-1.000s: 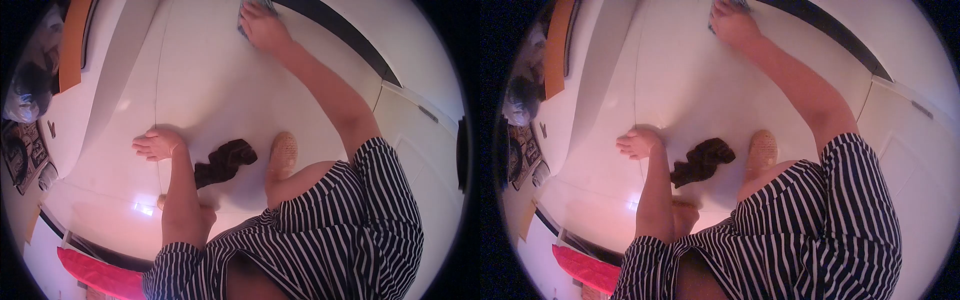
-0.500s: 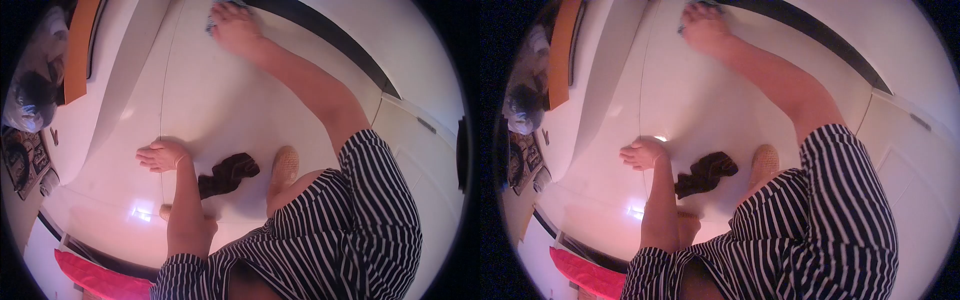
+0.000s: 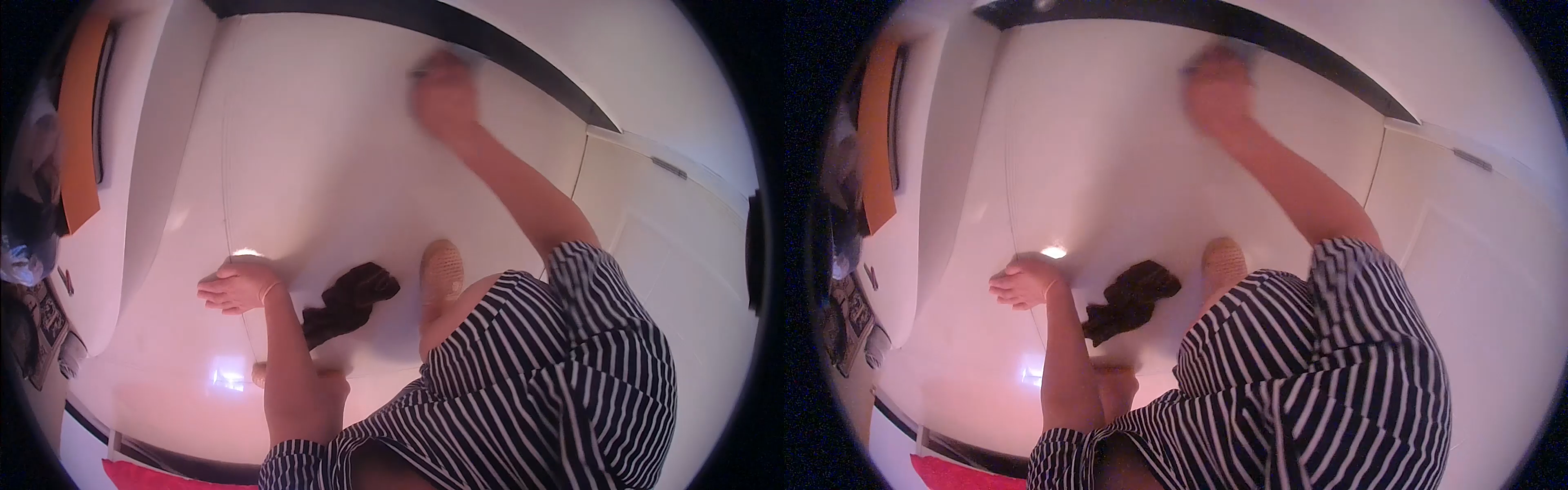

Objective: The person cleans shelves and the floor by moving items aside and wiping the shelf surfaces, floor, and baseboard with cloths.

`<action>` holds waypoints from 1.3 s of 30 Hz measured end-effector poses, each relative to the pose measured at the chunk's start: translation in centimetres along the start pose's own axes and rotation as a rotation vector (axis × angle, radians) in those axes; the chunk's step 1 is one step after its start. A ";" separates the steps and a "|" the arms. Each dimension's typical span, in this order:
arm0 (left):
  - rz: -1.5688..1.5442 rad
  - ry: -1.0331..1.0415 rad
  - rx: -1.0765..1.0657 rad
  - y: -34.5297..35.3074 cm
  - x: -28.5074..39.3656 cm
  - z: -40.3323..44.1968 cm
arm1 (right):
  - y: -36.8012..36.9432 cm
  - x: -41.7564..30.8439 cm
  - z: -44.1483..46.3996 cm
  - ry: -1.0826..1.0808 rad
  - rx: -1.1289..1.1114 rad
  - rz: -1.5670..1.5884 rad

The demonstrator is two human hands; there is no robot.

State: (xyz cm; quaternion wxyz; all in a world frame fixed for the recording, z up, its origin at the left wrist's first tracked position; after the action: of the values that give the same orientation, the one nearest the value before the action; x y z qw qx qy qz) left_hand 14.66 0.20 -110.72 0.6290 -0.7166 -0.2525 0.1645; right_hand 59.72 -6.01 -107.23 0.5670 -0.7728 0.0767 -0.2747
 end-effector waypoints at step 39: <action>-0.006 -0.006 -0.065 -0.7 0.5 -0.4 | -12.3 -18.2 13.1 -0.556 0.349 0.504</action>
State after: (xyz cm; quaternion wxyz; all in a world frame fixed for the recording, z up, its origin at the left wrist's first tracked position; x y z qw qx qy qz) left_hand 15.15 0.19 -109.92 0.6051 -0.7355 -0.2617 0.1566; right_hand 48.80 17.01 -104.82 0.7383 -0.6667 0.0597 0.0830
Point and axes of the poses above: each hand's wrist, its own z-axis towards the middle knuckle, its own y-axis out of the palm, x = y × z, the point moved 5 cm from there along z, towards the middle knuckle, and after that the axes turned 15 degrees about -x, right-handed, at the moved point
